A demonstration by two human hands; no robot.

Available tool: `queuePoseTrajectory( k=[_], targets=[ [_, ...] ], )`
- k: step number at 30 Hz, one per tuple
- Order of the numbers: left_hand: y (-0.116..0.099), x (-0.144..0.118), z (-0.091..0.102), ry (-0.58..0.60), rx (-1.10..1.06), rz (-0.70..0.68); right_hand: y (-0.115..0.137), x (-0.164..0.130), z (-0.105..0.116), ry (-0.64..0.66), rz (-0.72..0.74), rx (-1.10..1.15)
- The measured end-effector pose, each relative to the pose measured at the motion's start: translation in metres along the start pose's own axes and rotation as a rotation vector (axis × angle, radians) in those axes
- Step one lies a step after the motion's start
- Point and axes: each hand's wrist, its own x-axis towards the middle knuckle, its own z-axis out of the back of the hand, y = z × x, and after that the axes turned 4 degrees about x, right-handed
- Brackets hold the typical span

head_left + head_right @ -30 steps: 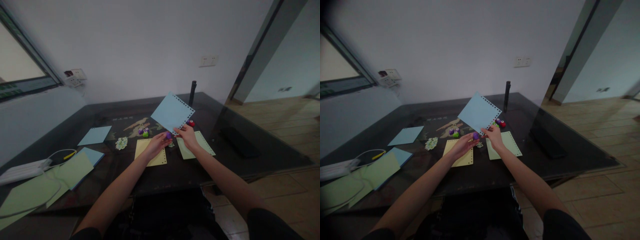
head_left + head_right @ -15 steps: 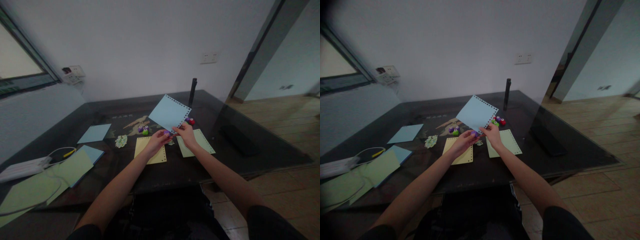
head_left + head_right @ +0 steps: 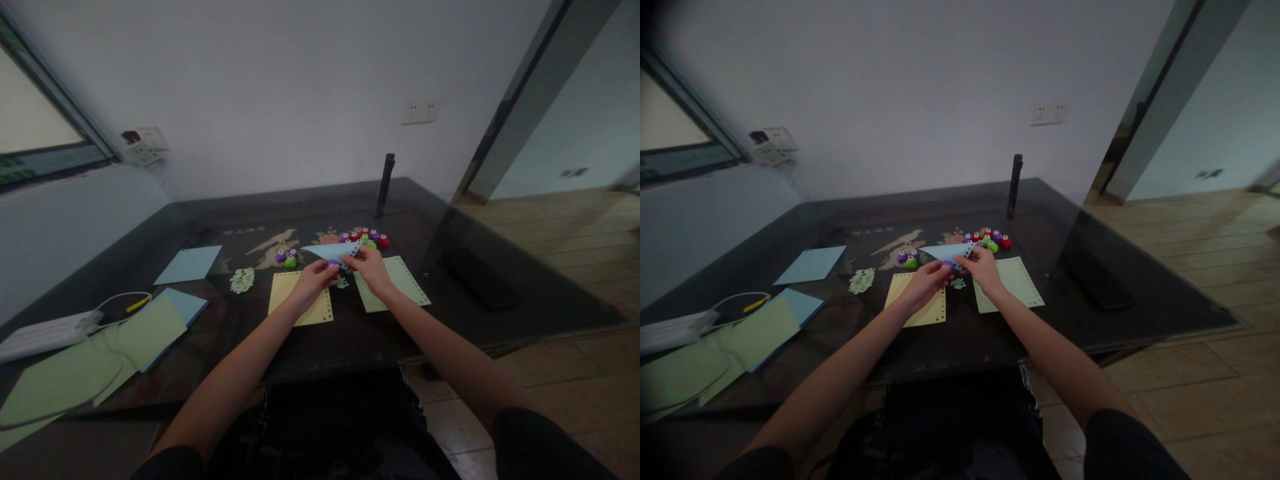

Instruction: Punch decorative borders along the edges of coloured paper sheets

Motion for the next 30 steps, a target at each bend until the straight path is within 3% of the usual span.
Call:
queuePoseTrajectory(
  k=[30],
  targets=[
    [0.0028, -0.0003, -0.0003, -0.014, -0.01, -0.017, 0.0001, -0.0001, 0.0009, 0.033, -0.113, 0.036]
  ],
)
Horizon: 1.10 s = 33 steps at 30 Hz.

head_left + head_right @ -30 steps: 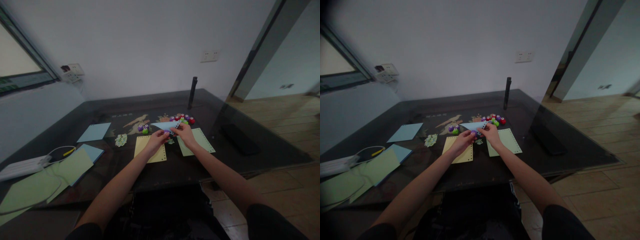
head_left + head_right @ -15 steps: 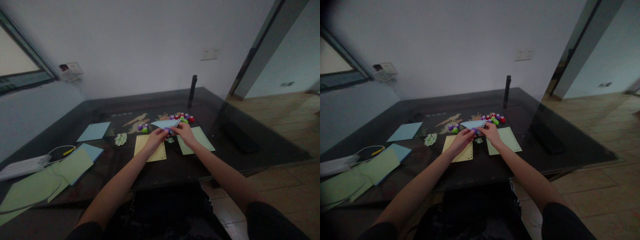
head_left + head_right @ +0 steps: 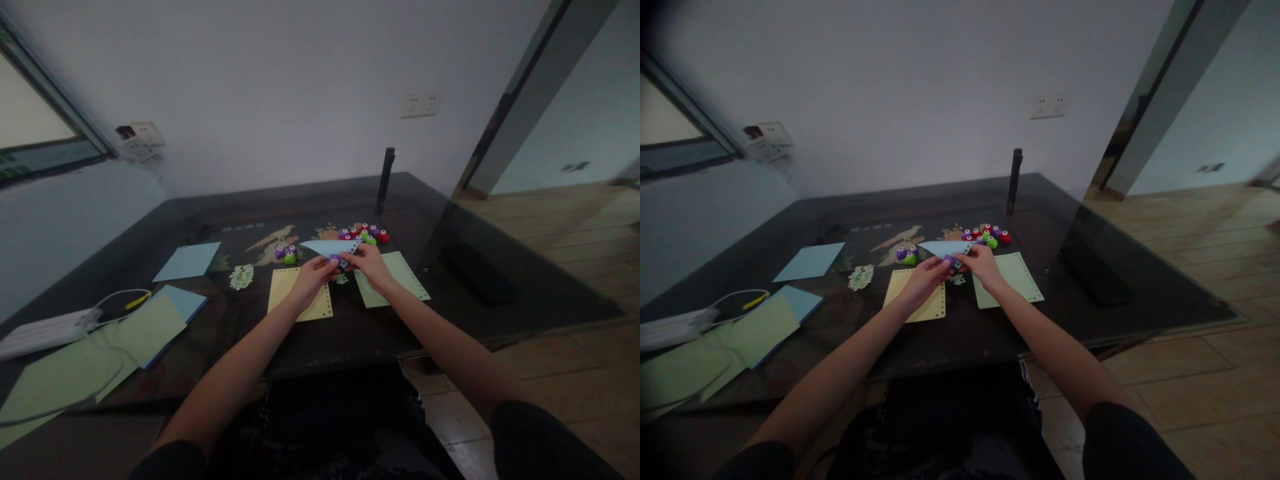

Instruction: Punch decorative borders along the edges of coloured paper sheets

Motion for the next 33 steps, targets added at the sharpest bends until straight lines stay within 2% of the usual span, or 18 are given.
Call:
queuePoseTrajectory(
  k=[33],
  targets=[
    [-0.0034, -0.0027, 0.0006, -0.036, 0.11, 0.016, -0.0023, 0.002, 0.0055, 0.07, -0.027, -0.091]
  ],
)
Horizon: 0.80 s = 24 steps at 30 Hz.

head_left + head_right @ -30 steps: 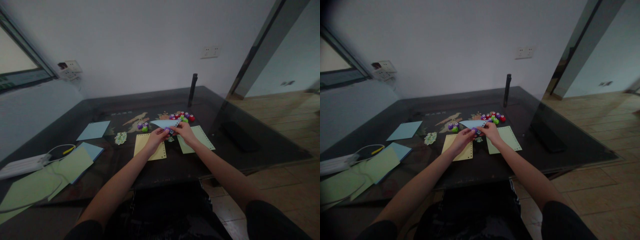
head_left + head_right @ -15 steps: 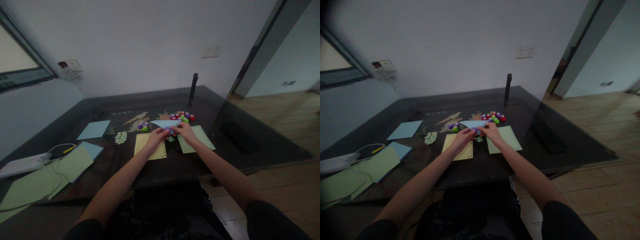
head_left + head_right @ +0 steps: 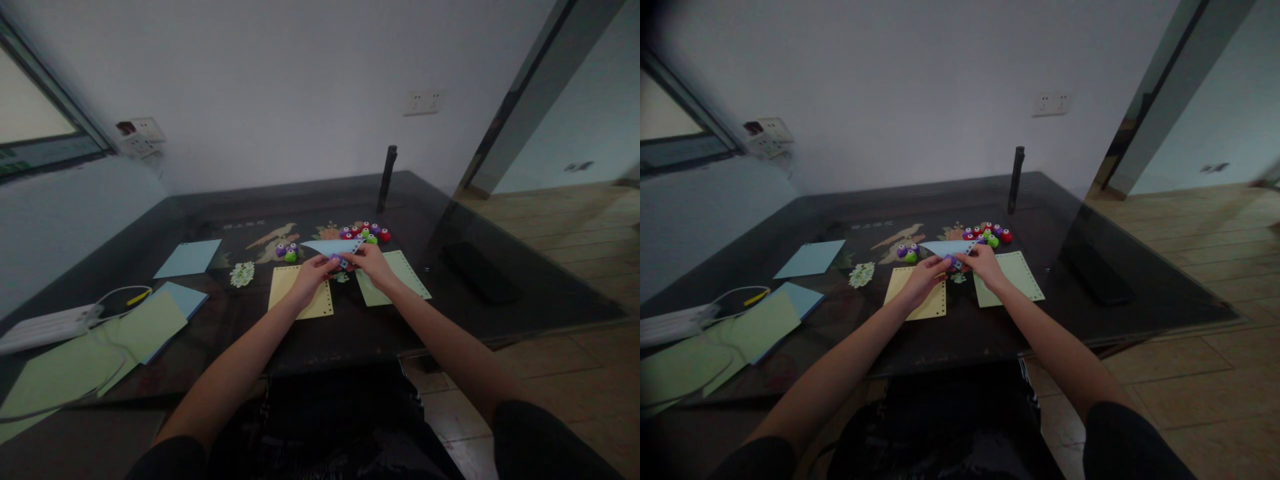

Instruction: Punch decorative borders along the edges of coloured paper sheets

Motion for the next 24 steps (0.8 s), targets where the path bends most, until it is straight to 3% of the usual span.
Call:
queuePoseTrajectory(
  k=[24],
  targets=[
    [0.0041, 0.0024, 0.0025, -0.002, 0.054, -0.061, -0.0002, -0.0002, 0.0002, 0.0, -0.014, -0.019]
  ],
)
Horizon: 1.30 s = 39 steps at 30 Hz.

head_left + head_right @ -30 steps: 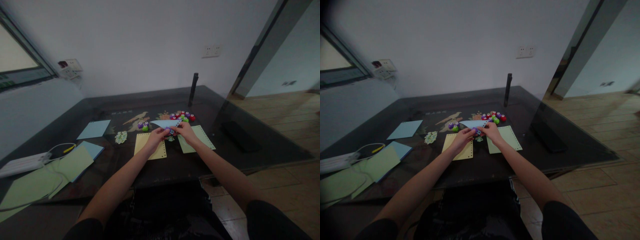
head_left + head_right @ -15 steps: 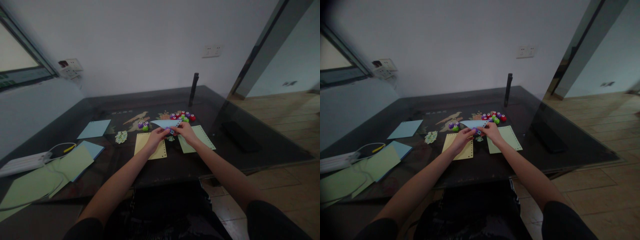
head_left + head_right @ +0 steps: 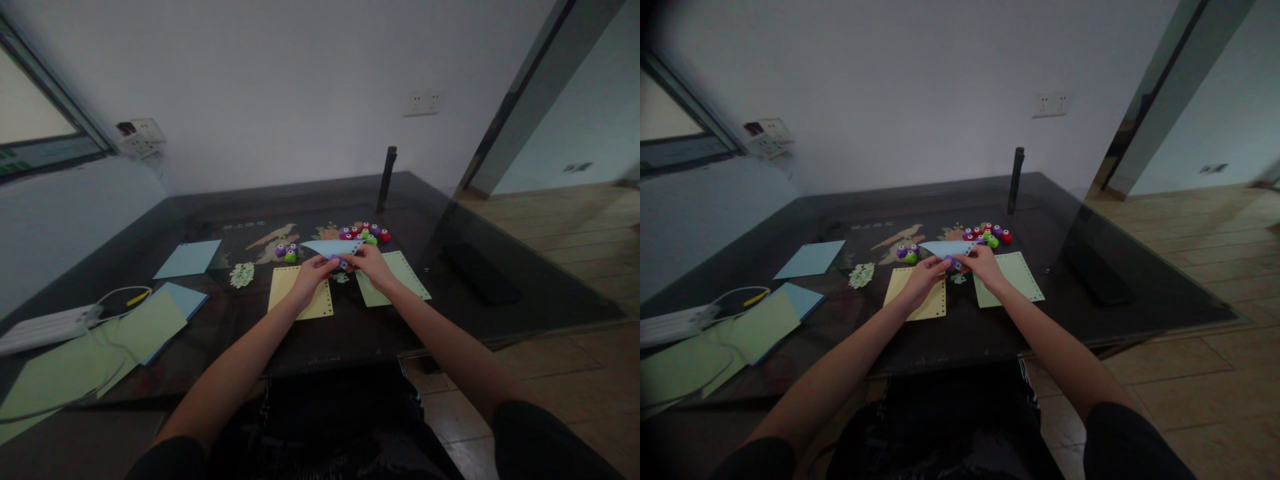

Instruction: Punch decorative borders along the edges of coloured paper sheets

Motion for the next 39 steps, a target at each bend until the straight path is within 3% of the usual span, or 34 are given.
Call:
queuePoseTrajectory(
  k=[39],
  targets=[
    [-0.0007, -0.0003, -0.0019, -0.057, 0.015, -0.129, 0.0037, -0.0062, -0.0041, 0.005, 0.047, 0.009]
  ],
)
